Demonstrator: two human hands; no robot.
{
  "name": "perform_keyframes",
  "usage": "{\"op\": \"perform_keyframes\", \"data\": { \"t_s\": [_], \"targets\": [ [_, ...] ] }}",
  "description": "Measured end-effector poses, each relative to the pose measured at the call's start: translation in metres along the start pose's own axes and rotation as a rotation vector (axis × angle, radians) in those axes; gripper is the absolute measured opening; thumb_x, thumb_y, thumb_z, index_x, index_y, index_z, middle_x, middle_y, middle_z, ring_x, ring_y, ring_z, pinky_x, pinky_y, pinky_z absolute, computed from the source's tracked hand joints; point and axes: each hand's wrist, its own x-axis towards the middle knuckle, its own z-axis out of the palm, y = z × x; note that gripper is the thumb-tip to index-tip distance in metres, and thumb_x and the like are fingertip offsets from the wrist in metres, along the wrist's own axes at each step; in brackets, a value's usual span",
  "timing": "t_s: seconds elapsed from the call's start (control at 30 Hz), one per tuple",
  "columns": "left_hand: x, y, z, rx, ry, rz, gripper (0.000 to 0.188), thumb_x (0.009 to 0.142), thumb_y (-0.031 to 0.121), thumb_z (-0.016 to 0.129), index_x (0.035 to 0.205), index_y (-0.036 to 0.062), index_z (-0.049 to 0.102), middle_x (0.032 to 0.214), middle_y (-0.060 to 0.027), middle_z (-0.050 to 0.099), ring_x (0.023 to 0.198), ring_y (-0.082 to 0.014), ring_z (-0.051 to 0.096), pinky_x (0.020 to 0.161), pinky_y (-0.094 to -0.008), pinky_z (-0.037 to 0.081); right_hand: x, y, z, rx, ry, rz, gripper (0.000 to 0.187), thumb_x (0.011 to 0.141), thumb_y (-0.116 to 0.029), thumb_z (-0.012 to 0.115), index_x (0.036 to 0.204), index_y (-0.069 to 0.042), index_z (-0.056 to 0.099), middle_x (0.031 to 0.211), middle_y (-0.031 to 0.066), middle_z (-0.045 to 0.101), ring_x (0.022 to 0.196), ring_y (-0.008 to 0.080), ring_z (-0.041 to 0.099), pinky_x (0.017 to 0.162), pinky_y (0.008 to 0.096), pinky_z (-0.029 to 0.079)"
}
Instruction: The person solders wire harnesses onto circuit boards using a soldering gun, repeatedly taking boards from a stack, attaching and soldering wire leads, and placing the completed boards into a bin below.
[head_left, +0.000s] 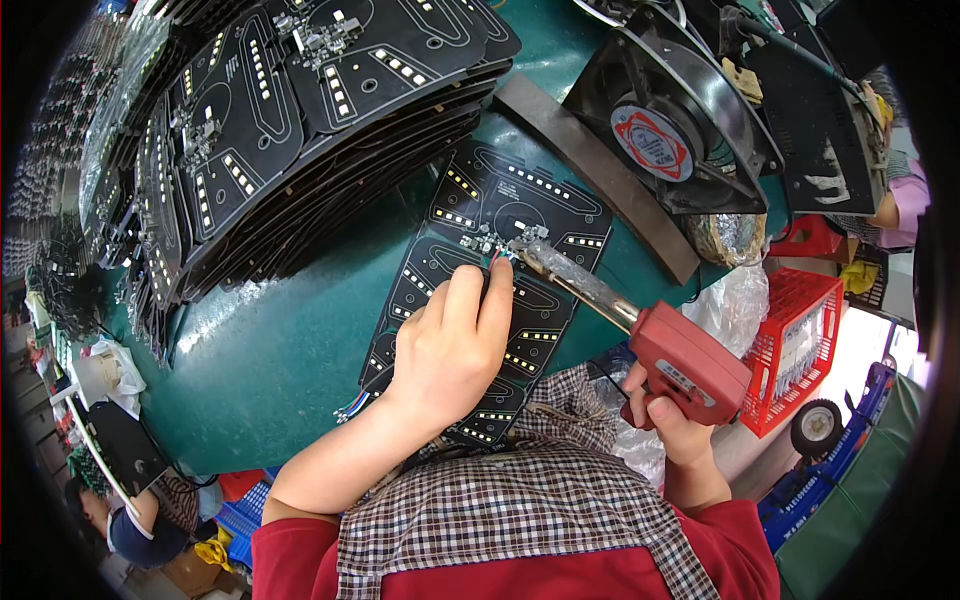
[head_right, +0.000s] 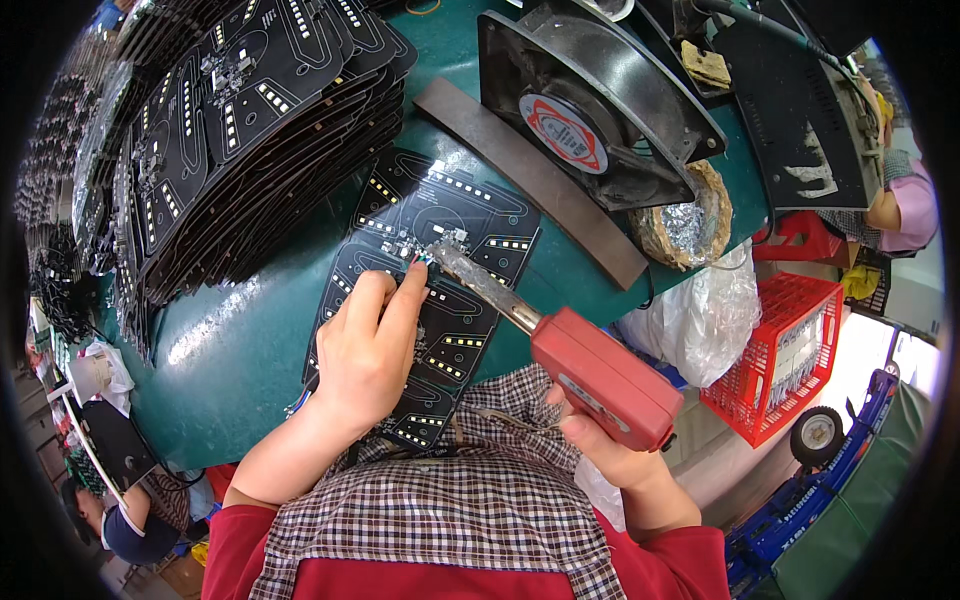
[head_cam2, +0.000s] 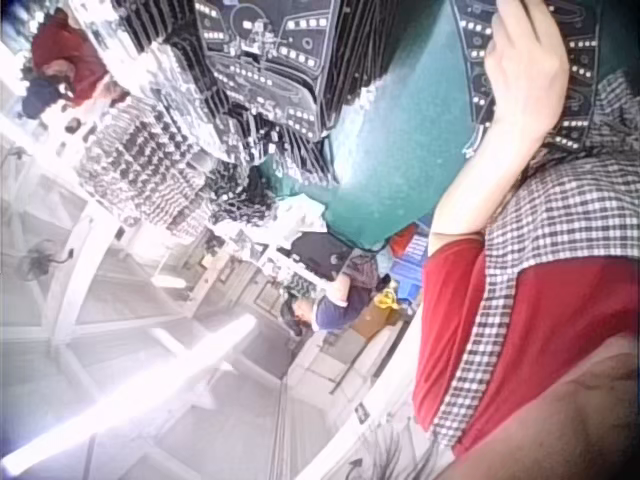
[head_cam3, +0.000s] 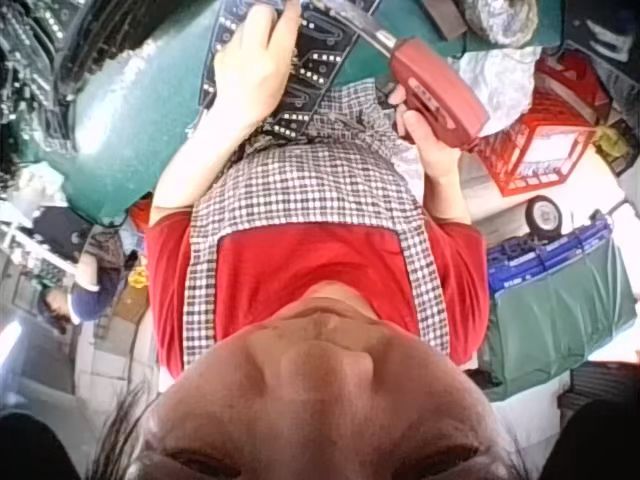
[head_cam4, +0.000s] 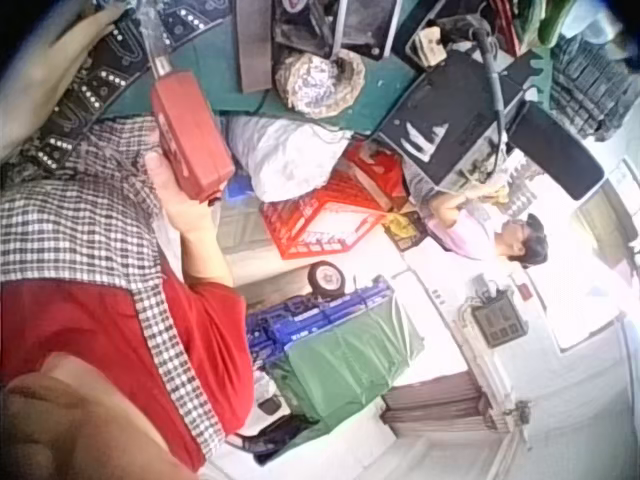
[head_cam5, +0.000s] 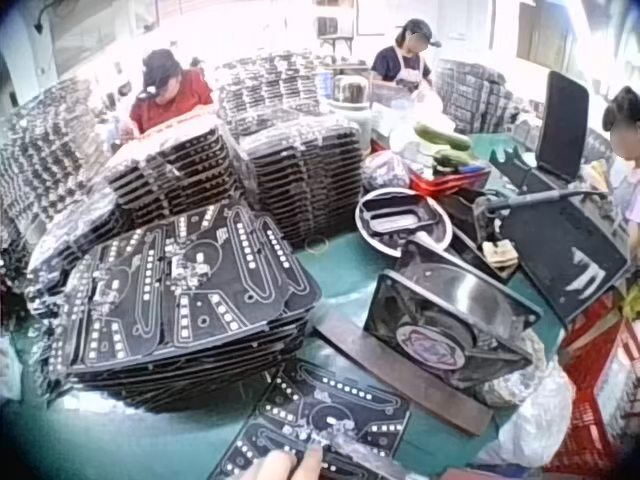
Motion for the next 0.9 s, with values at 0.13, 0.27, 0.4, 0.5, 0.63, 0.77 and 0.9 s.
{"op": "perform_keyframes", "data": {
  "t_s": [0.13, 0.27, 0.4, 0.5, 0.63, 0.77, 0.9],
  "targets": [
    [-0.001, 0.001, 0.002, 0.030, 0.019, -0.001, 0.038, 0.069, 0.003, 0.056, 0.106, -0.0050, 0.059, 0.075, -0.0047, 0.043, 0.060, -0.0118, 0.051, 0.045, -0.0203, 0.045, 0.000, 0.001, -0.001, -0.011, 0.007, 0.018, 0.033, 0.082, -0.016, 0.067, 0.108, 0.002, 0.055, 0.086, 0.0044, 0.057, 0.069, 0.0091, 0.050, 0.062, 0.0237, 0.041],
    [-0.001, 0.002, 0.003, 0.065, 0.042, -0.004, 0.038, 0.069, 0.003, 0.056, 0.106, -0.0053, 0.059, 0.075, -0.0046, 0.043, 0.059, -0.0117, 0.051, 0.044, -0.0198, 0.045, -0.004, 0.006, -0.005, -0.014, 0.026, 0.050, 0.035, 0.081, -0.015, 0.068, 0.109, 0.002, 0.054, 0.086, 0.0046, 0.057, 0.071, 0.0099, 0.052, 0.064, 0.0243, 0.042],
    [0.001, 0.002, 0.001, 0.051, 0.013, 0.004, 0.039, 0.069, 0.004, 0.056, 0.106, -0.0053, 0.058, 0.075, -0.0048, 0.043, 0.059, -0.0117, 0.050, 0.044, -0.0198, 0.045, -0.005, 0.014, -0.014, -0.090, 0.018, 0.035, 0.044, 0.080, -0.014, 0.069, 0.117, 0.002, 0.052, 0.091, 0.0064, 0.058, 0.076, 0.0116, 0.055, 0.066, 0.0259, 0.045],
    [0.001, 0.002, 0.001, 0.049, 0.006, 0.006, 0.039, 0.069, 0.004, 0.056, 0.106, -0.0053, 0.058, 0.076, -0.0050, 0.043, 0.060, -0.0118, 0.050, 0.044, -0.0199, 0.045, 0.001, 0.008, -0.005, -0.107, 0.038, 0.025, 0.054, 0.077, -0.014, 0.071, 0.124, 0.003, 0.048, 0.102, 0.0108, 0.060, 0.086, 0.0139, 0.059, 0.074, 0.0278, 0.048],
    [0.001, 0.002, 0.000, 0.047, 0.008, 0.005, 0.038, 0.069, 0.004, 0.056, 0.106, -0.0053, 0.058, 0.076, -0.0052, 0.044, 0.060, -0.0118, 0.050, 0.045, -0.0201, 0.045, -0.006, 0.020, -0.018, -0.488, 0.000, -0.086, 0.066, 0.074, -0.014, 0.073, 0.128, 0.006, 0.043, 0.117, 0.0168, 0.058, 0.100, 0.0182, 0.060, 0.084, 0.0292, 0.048],
    [0.003, 0.003, -0.002, 0.047, 0.005, 0.009, 0.038, 0.069, 0.004, 0.056, 0.106, -0.0054, 0.058, 0.077, -0.0053, 0.045, 0.060, -0.0119, 0.050, 0.044, -0.0201, 0.045, -0.004, 0.016, -0.010, -0.308, 0.043, -0.023, 0.069, 0.074, -0.015, 0.074, 0.131, 0.006, 0.040, 0.115, 0.0157, 0.058, 0.088, 0.0143, 0.062, 0.074, 0.0248, 0.049],
    [0.004, 0.004, -0.003, 0.081, -0.001, 0.023, 0.037, 0.069, 0.004, 0.056, 0.105, -0.0050, 0.058, 0.077, -0.0051, 0.045, 0.060, -0.0117, 0.050, 0.044, -0.0199, 0.045, -0.006, 0.014, -0.005, -0.010, 0.011, -0.003, 0.068, 0.078, -0.018, 0.072, 0.133, 0.003, 0.038, 0.111, 0.0132, 0.059, 0.071, 0.0080, 0.054, 0.061, 0.0211, 0.044]
  ]
}}
